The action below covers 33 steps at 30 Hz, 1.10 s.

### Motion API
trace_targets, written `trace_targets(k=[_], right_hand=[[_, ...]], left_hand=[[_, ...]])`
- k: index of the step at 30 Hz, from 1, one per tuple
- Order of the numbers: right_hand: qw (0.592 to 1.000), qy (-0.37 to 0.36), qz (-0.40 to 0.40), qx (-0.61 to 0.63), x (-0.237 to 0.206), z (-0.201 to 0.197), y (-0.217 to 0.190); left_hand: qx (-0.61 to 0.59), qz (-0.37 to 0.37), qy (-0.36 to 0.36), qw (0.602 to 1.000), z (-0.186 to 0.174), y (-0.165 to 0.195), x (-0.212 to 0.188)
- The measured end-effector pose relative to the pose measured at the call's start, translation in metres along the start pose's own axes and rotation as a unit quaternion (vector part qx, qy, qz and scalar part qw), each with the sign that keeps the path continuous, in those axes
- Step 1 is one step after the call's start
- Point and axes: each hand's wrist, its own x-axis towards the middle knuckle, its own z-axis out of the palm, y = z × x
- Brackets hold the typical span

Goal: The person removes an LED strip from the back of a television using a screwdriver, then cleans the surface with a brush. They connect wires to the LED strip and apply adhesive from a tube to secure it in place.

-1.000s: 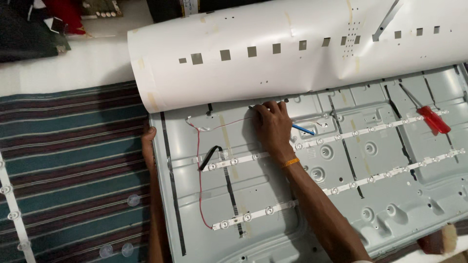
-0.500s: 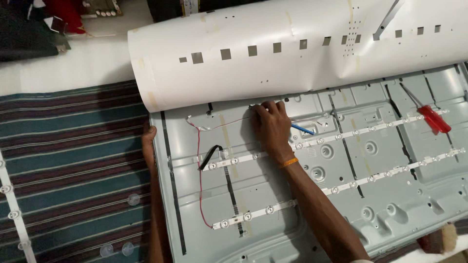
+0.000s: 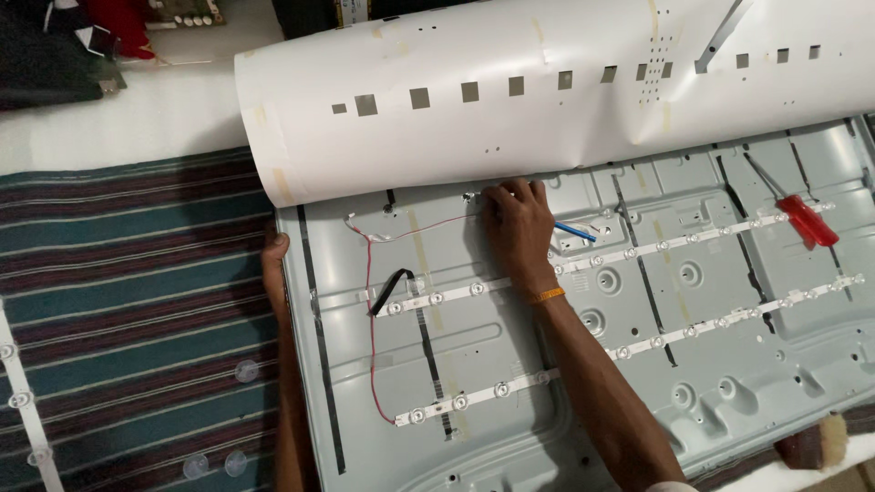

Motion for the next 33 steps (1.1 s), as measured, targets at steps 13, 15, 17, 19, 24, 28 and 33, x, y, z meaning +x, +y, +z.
trace_targets(k=[13,15,17,19,24,28,33], right_hand=[[1.0,-0.002,-0.025,-0.003,0.003,0.001,-0.004],[1.0,-0.007,-0.027,-0.006,0.002,0.001,-0.003],[0.999,-0.01,-0.037,0.0,0.0,0.0,-0.002],[0.999,-0.006,-0.04,0.011,-0.001,-0.001,-0.002],[0.998,-0.022,-0.015,0.048,-0.002,-0.004,0.002],[0.998,-0.04,0.01,0.055,0.001,-0.005,0.004],[0.997,-0.039,0.009,0.063,0.001,-0.005,0.001]], left_hand=[[0.001,0.012,-0.02,1.0,-0.003,-0.001,-0.002],[0.002,0.011,-0.02,1.0,-0.004,-0.002,-0.001],[-0.005,0.011,-0.022,1.0,-0.004,-0.003,0.0],[-0.012,0.009,-0.023,1.0,-0.005,-0.003,0.0],[-0.025,0.01,-0.031,0.999,-0.001,-0.002,0.002],[-0.017,0.003,-0.028,0.999,0.005,-0.001,-0.003],[0.057,0.024,0.007,0.998,0.005,0.0,-0.002]])
